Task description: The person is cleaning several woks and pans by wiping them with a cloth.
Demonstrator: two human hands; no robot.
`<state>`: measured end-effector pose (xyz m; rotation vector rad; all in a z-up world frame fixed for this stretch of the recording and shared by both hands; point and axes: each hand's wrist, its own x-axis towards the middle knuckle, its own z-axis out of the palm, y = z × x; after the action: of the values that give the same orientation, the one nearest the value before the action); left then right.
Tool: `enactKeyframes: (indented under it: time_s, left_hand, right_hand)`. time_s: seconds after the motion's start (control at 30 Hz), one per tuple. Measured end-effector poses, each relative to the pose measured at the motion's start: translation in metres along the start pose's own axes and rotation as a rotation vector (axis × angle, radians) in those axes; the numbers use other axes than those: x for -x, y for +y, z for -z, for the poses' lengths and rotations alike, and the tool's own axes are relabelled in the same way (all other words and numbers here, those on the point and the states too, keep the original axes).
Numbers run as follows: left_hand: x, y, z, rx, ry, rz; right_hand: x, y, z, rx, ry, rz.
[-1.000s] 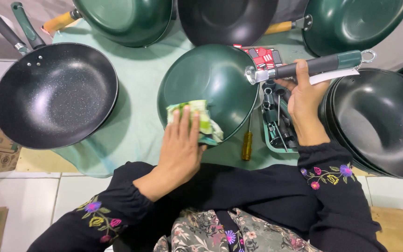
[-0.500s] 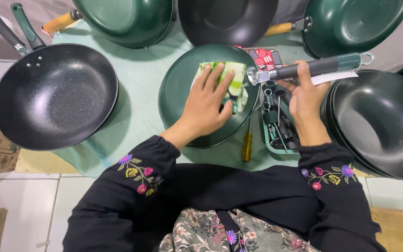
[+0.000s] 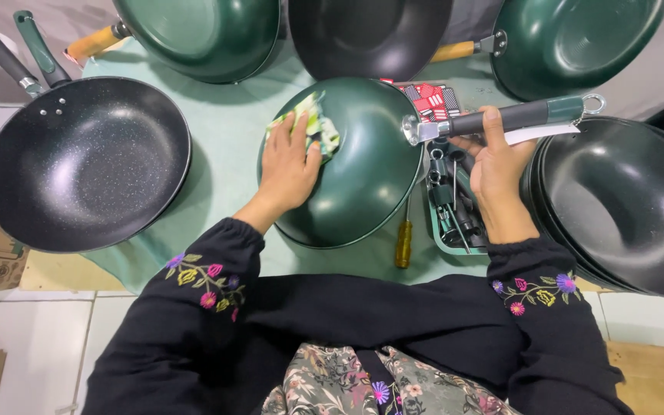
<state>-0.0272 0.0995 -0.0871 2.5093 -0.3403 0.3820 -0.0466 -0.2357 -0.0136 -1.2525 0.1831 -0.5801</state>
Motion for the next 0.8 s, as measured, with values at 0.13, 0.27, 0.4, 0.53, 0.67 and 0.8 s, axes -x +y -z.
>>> enactKeyframes:
  time_s: [0.13, 0.27, 0.4, 0.53, 0.67, 0.8]
  left_hand:
    - [0.026, -0.002, 0.006, 0.051, -0.077, 0.089]
    - [0.050, 0.018, 0.021, 0.008, -0.119, 0.073]
    - [0.057, 0.052, 0.033, -0.056, 0.026, -0.206]
    - [0.038, 0.084, 0.039, -0.045, 0.030, -0.327]
    - [0.004, 0.090, 0.030, -0.028, 0.032, -0.313]
    - [-0.035, 0.077, 0.018, 0.031, -0.052, -0.215]
  right_hand:
    - [-0.005, 0.009, 0.006, -0.010, -0.004, -0.003]
    - [-0.010, 0.017, 0.013, -0.016, 0.002, -0.028]
    - [-0.013, 0.018, 0.014, 0.009, 0.003, -0.046]
    - [-0.017, 0.023, 0.023, -0.031, -0.032, -0.048]
    - [-0.011, 0.010, 0.014, -0.028, -0.003, -0.080]
    - [-0.011, 0.009, 0.012, -0.011, 0.006, -0.065]
